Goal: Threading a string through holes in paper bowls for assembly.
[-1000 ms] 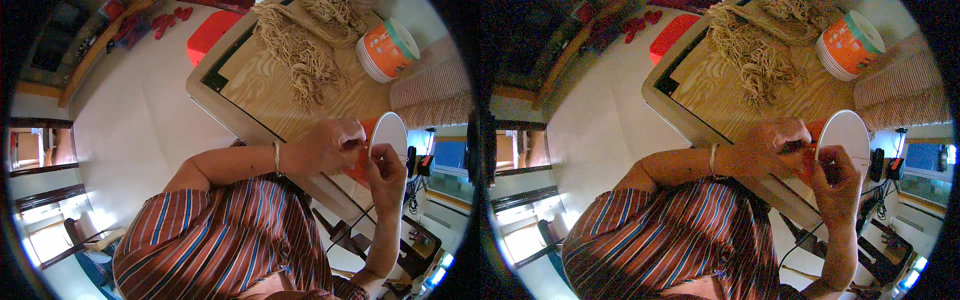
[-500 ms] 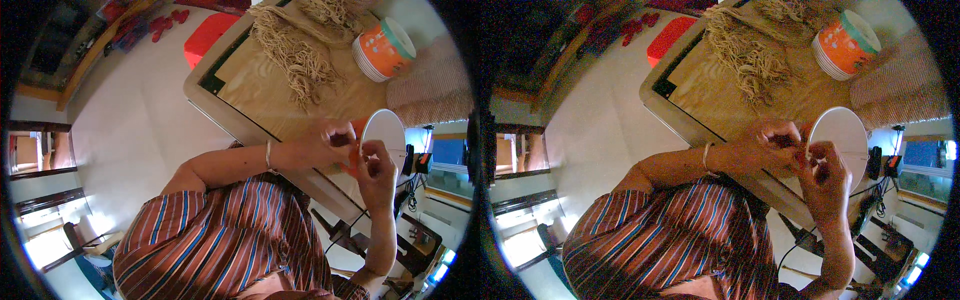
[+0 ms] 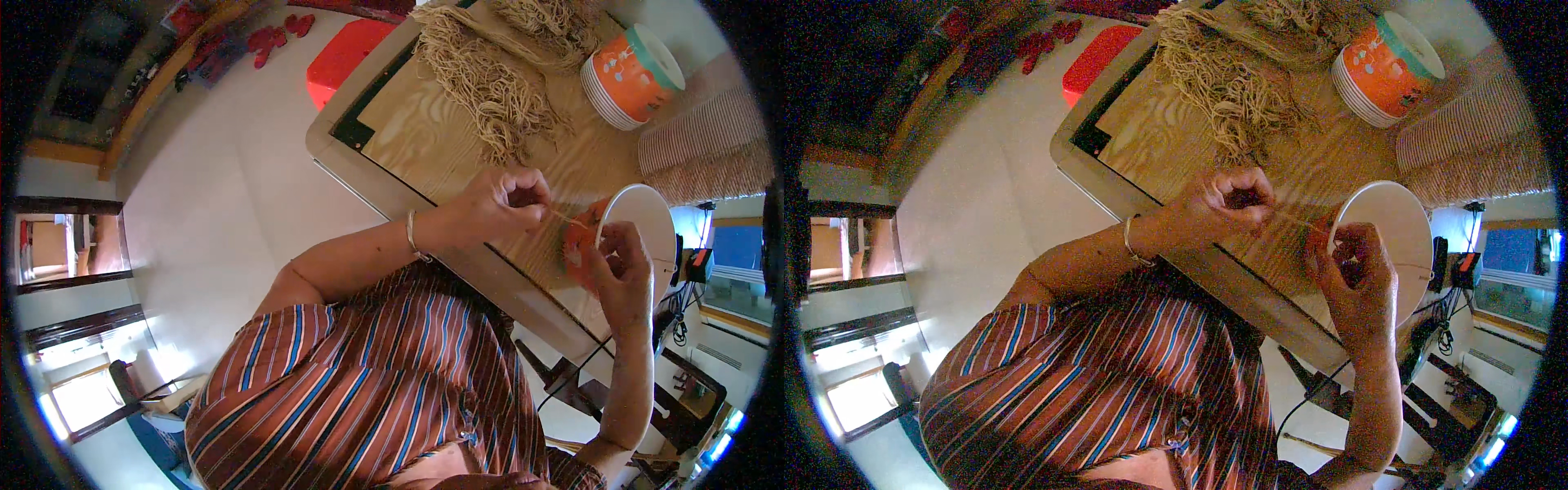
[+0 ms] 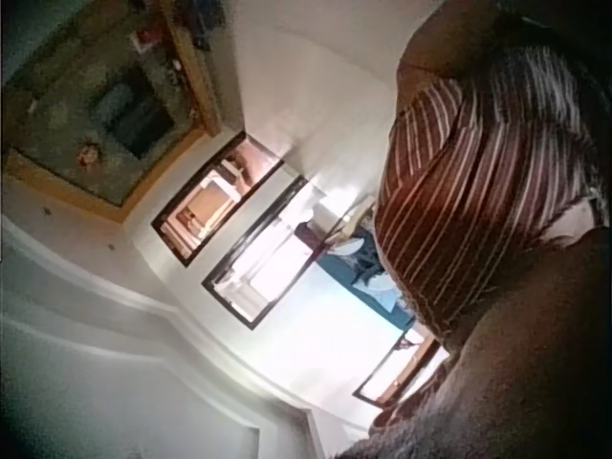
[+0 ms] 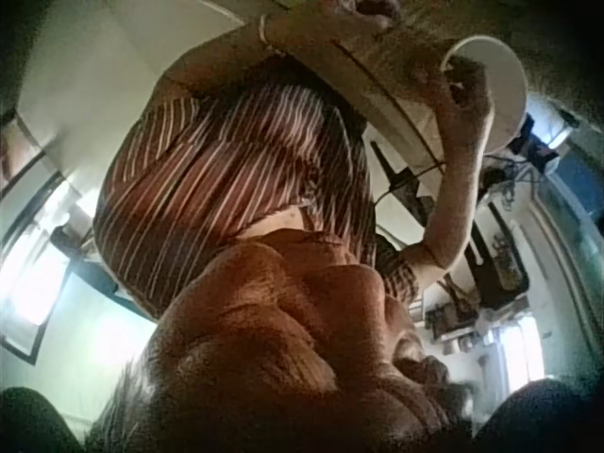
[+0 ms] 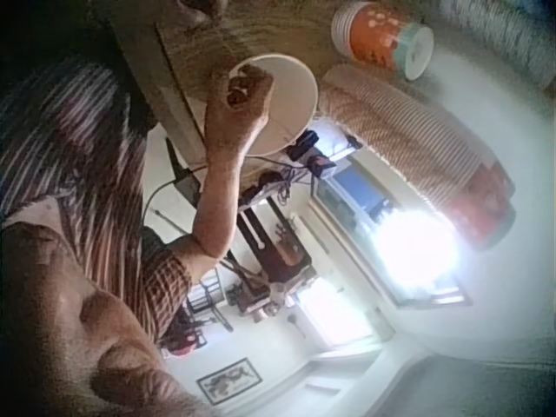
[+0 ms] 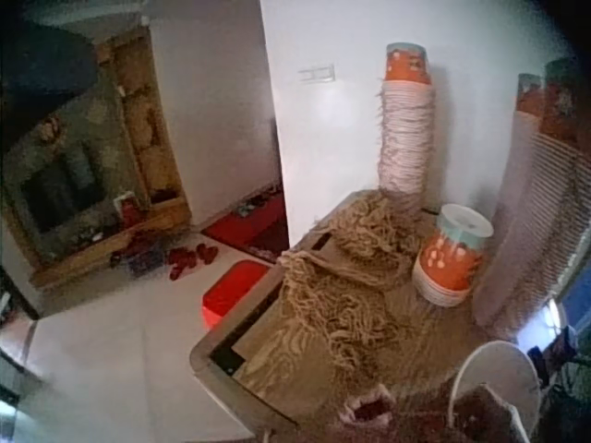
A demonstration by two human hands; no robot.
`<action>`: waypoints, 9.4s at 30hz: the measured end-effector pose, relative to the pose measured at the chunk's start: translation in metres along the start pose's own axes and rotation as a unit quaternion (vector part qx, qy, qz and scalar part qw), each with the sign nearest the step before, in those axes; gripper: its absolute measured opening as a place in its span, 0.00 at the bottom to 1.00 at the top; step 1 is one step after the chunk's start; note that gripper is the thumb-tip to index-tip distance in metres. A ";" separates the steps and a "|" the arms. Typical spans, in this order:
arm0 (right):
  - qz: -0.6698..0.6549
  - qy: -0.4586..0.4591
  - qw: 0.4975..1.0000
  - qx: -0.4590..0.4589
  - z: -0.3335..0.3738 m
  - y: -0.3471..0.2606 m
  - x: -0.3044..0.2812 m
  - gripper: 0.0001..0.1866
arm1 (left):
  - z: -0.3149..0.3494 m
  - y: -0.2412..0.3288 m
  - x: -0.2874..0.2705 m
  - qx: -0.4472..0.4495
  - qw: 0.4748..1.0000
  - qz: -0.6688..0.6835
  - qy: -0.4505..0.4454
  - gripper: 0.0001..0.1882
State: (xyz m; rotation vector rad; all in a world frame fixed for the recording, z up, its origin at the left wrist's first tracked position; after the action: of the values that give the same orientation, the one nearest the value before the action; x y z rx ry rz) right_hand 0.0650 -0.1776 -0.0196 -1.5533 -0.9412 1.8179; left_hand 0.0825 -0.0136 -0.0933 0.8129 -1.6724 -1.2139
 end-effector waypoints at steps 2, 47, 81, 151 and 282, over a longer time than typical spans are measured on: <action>0.025 -0.035 0.999 0.022 -0.002 0.005 0.002 0.08 | -0.002 0.005 -0.005 0.022 0.992 -0.128 0.003 0.05; 0.099 -0.028 0.989 -0.105 0.002 -0.016 -0.018 0.04 | -0.011 0.040 0.036 0.085 0.925 -0.370 -0.037 0.10; 0.179 0.039 0.955 -0.235 0.018 -0.042 -0.002 0.06 | -0.035 0.088 0.071 0.307 0.860 -0.379 -0.148 0.06; -0.395 -0.250 0.858 0.215 -0.008 0.034 0.031 0.11 | 0.014 0.114 0.118 0.525 0.638 -0.523 -0.209 0.05; -0.243 -0.122 0.958 0.095 -0.002 0.011 0.010 0.07 | -0.006 0.059 0.053 0.129 0.951 -0.281 0.030 0.05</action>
State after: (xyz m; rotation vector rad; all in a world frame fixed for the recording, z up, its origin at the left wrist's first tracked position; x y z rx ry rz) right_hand 0.0658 -0.1758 -0.0344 -0.8914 -1.1069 1.6976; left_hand 0.0669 -0.0446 -0.0214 1.5508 -1.6197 -1.3343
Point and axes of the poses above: each hand's wrist, its own z-axis away from the middle knuckle, its own x-axis out of the palm, y = z × x, the point moved 10 cm from there along -z, towards the middle knuckle, and after that the axes turned 1 degree about -x, right-handed, at the moved point
